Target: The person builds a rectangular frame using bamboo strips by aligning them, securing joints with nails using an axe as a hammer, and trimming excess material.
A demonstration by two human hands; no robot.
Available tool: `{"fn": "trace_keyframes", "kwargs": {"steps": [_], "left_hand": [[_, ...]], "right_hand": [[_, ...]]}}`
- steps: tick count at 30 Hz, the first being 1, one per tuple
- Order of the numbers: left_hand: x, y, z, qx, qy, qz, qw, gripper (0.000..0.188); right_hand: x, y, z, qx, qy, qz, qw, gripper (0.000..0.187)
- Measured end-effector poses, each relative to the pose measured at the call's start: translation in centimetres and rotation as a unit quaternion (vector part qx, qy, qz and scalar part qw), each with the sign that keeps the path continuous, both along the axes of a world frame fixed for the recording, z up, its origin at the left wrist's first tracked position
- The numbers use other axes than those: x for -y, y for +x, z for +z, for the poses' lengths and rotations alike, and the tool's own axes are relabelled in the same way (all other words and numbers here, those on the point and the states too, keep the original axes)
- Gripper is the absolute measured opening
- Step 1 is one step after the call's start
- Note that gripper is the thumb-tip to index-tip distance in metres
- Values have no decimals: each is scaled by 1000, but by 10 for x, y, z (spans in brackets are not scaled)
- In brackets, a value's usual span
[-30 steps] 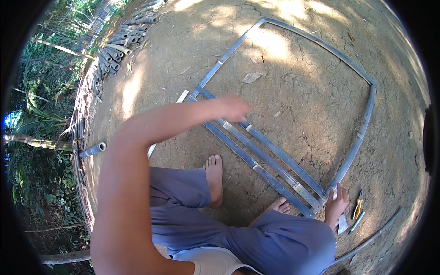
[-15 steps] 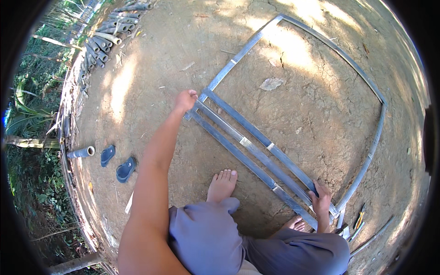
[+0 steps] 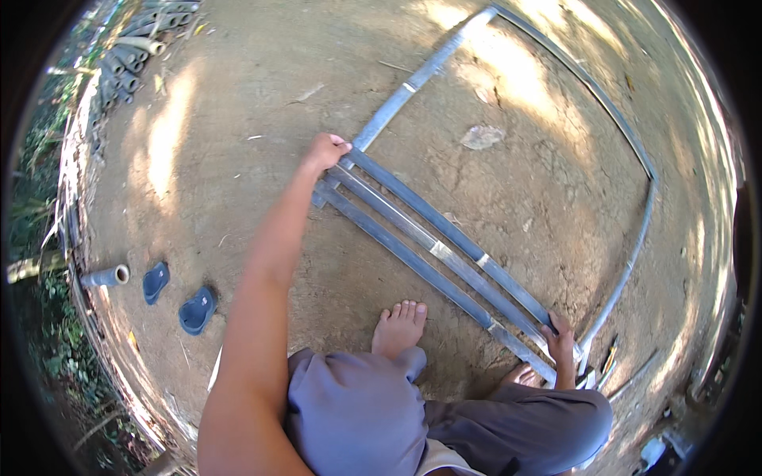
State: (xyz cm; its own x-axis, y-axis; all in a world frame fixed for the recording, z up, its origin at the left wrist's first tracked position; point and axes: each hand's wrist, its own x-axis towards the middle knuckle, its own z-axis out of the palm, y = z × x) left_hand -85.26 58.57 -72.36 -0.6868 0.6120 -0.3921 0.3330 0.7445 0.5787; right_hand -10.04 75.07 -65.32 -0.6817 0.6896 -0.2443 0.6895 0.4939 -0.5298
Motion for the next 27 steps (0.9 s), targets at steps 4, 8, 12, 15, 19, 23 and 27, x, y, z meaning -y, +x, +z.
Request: {"fn": "trace_keyframes", "kwargs": {"steps": [4, 8, 12, 15, 19, 23, 27], "left_hand": [[17, -29, -7, 2, -15, -46, 999, 33], [-8, -1, -21, 100, -22, -46, 994, 35], [17, -87, -15, 8, -53, -135, 989, 37], [20, -54, -40, 87, -54, -61, 993, 36], [7, -15, -44, 82, -79, -12, 993, 35], [0, -1, -31, 95, -69, -19, 993, 31], [44, -74, 13, 61, -57, -7, 996, 26]], "right_hand": [[7, -23, 18, 79, 40, -5, 996, 54], [-3, 59, 40, 128, 175, -189, 958, 50], [-4, 134, 11, 225, 145, -382, 885, 51], [18, 199, 18, 304, 122, -404, 854, 53], [42, 249, 14, 238, 64, -390, 887, 51], [36, 261, 13, 284, 60, -379, 879, 53], [8, 193, -44, 231, 60, -369, 898, 56]]}}
